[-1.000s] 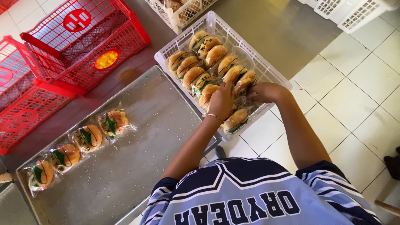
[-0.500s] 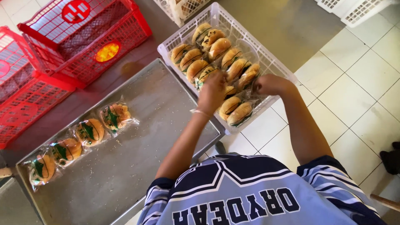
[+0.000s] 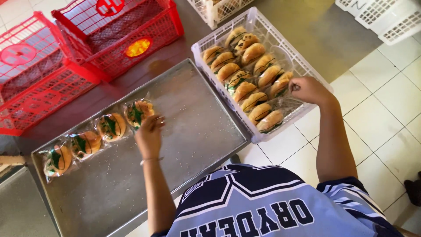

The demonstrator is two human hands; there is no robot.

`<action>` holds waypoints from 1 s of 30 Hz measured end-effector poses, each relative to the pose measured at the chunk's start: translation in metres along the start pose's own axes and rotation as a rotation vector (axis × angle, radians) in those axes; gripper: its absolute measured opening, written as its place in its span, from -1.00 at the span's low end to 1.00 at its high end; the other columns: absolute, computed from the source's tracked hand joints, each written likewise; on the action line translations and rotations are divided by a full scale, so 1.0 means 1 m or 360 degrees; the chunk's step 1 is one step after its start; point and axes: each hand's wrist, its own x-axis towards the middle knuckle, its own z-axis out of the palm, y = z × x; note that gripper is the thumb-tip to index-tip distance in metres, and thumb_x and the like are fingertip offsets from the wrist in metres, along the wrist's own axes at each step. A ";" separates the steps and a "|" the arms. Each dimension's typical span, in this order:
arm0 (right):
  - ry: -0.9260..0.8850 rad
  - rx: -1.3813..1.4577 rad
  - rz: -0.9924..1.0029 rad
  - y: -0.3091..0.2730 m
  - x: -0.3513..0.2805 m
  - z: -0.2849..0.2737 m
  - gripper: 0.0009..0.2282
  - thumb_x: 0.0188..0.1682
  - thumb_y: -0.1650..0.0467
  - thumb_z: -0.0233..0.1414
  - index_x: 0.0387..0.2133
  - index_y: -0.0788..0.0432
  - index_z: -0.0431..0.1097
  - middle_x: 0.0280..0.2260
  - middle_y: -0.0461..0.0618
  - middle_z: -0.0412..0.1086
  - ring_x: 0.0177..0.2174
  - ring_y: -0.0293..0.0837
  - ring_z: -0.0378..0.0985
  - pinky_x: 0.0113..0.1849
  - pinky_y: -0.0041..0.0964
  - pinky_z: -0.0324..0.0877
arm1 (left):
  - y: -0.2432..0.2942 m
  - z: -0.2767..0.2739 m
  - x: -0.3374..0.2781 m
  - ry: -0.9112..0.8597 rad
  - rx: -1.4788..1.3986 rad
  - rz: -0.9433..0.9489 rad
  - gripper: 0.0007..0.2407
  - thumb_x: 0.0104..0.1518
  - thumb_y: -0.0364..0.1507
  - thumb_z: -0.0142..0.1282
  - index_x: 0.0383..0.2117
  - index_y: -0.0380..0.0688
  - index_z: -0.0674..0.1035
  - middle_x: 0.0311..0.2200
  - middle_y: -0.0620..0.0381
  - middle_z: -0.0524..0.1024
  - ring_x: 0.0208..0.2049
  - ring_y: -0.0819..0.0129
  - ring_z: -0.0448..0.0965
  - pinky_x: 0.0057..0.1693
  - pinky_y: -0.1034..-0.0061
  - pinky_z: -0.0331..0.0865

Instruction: Organize packaged baked goods into crates.

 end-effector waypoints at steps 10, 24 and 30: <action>0.0546 0.0252 -0.0097 -0.078 -0.019 0.015 -0.91 -0.12 0.42 0.11 -0.39 -0.06 0.52 -0.64 -0.01 0.35 -0.49 0.03 0.51 -0.29 -0.07 0.41 | -0.063 -0.126 -0.050 0.0647 0.0234 -0.0073 -0.71 0.25 -0.73 -0.12 0.00 -0.24 0.57 -0.17 -0.11 0.63 -0.26 0.20 0.66 -0.23 0.51 0.52; 0.0523 0.0742 -0.0372 -0.228 -0.067 0.069 -0.82 -0.14 0.55 0.02 -0.39 0.06 0.54 -0.69 -0.02 0.29 -0.60 -0.17 0.32 -0.39 -0.26 0.32 | -0.088 -0.214 -0.054 0.0958 0.0385 0.0112 -0.76 0.27 -0.76 -0.14 -0.11 -0.27 0.59 -0.30 -0.09 0.62 -0.38 0.30 0.64 -0.34 0.63 0.42; 0.0525 0.0865 -0.0298 -0.246 -0.087 0.084 -0.83 -0.14 0.55 -0.02 -0.40 0.14 0.53 -0.73 -0.09 0.09 -0.62 -0.20 0.15 -0.45 -0.29 0.17 | -0.117 -0.244 -0.050 0.0961 0.0396 0.0279 -0.76 0.16 -0.85 -0.10 -0.14 -0.47 0.57 -0.22 -0.35 0.59 -0.22 -0.04 0.67 -0.23 0.41 0.57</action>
